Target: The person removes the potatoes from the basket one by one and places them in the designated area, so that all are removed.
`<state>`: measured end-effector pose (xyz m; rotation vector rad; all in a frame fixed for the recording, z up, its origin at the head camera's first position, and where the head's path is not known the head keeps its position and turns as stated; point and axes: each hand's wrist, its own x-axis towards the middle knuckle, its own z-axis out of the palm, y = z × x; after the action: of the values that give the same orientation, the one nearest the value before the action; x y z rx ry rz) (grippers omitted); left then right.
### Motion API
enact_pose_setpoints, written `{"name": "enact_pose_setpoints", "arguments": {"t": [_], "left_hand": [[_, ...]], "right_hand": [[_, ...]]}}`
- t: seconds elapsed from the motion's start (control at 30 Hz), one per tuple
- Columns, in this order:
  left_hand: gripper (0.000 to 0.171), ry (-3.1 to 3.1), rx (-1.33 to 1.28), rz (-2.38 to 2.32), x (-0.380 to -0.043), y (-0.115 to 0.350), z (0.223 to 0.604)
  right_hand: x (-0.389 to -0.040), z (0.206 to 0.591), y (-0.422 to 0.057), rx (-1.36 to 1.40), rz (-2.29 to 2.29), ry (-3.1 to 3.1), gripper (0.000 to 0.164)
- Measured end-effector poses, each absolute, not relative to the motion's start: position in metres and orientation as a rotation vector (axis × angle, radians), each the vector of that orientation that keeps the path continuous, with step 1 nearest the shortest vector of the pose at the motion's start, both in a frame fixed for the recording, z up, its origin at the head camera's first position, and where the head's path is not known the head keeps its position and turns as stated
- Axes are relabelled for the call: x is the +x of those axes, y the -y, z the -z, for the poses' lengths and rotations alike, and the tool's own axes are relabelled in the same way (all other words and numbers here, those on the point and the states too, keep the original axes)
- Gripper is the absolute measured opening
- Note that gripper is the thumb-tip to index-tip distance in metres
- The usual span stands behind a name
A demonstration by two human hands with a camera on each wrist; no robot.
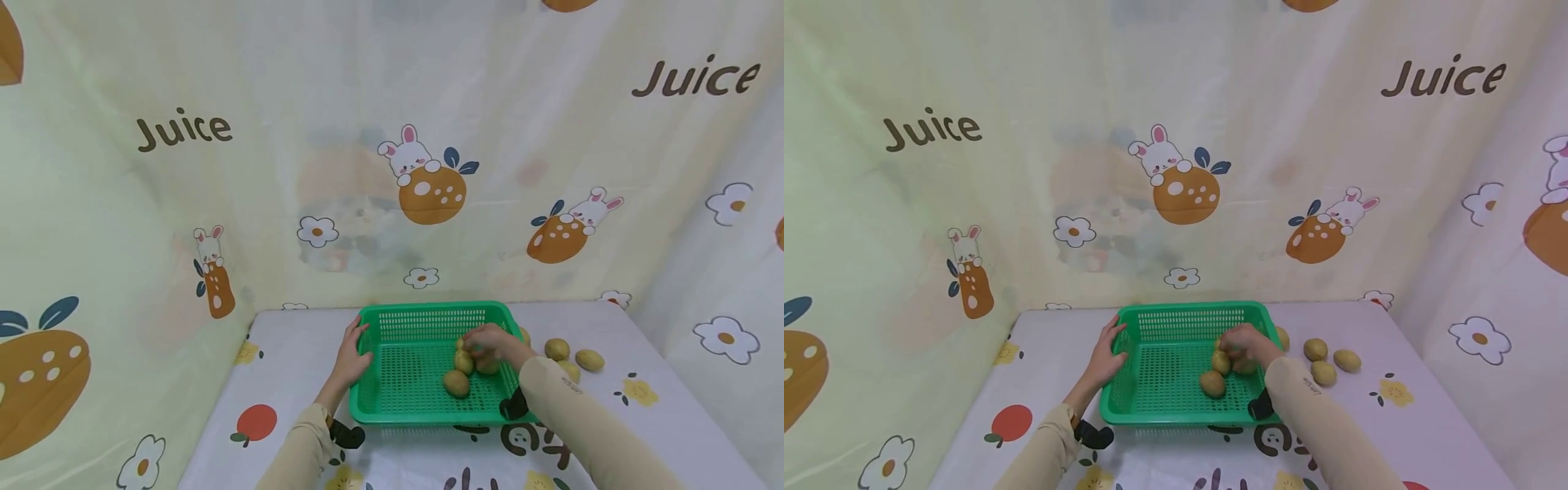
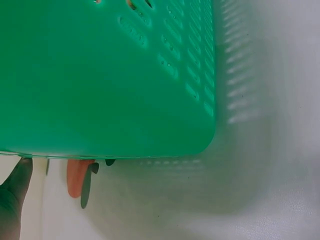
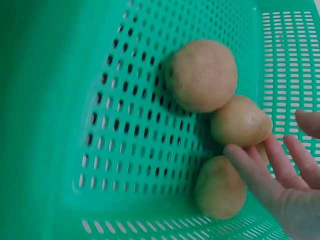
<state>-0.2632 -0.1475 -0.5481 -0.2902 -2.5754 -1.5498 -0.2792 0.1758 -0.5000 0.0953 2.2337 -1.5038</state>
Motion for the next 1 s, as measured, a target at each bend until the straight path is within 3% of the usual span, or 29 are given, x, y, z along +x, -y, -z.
{"name": "enact_pose_setpoints", "arguments": {"t": [1.0], "left_hand": [[0.071,2.558,-0.312,1.555,-0.265,0.148,0.549]], "right_hand": [[-0.272,0.524,-0.117,0.249,1.276,-2.293,0.040]]}}
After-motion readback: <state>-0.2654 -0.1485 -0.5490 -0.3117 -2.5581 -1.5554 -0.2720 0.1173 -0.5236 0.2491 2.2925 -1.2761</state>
